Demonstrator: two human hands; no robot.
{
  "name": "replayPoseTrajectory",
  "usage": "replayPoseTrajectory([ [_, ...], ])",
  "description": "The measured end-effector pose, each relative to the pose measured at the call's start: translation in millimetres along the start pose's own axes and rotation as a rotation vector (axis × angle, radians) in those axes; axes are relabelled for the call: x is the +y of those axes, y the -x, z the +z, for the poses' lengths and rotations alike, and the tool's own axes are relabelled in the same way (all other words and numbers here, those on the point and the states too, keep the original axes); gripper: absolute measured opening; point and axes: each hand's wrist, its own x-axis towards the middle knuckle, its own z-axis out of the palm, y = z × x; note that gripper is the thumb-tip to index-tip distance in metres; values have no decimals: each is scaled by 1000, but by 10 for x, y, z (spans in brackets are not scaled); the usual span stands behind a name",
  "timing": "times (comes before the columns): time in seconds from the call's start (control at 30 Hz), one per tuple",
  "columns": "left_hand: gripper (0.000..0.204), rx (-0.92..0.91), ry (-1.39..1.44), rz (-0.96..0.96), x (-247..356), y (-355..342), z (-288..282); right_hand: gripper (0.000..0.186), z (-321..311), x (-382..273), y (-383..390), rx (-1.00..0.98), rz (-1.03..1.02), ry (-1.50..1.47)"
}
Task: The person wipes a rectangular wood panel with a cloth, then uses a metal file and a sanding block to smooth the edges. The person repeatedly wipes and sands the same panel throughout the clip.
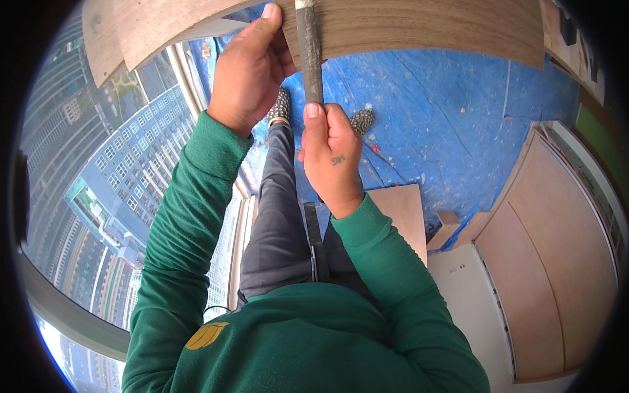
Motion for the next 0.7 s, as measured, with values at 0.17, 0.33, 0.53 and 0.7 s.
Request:
replayPoseTrajectory([
  [0.17, 54, 12, 69, 54, 9, 19, 109, 36, 2, -185, -114, 19, -21, 1],
  [0.33, 54, 5, 71, 14, -44, -32, 15, 36, -138, 110, 260, -39, 21, 106],
  [0.53, 52, 35, 36, -1, -120, -83, -61, 34, -87, 168, -115, 1, -144, 167],
  [0.7, 47, 79, 103, 80, -55, -11, 158, 34, -1, -166, -195, 36, 10, -49],
])
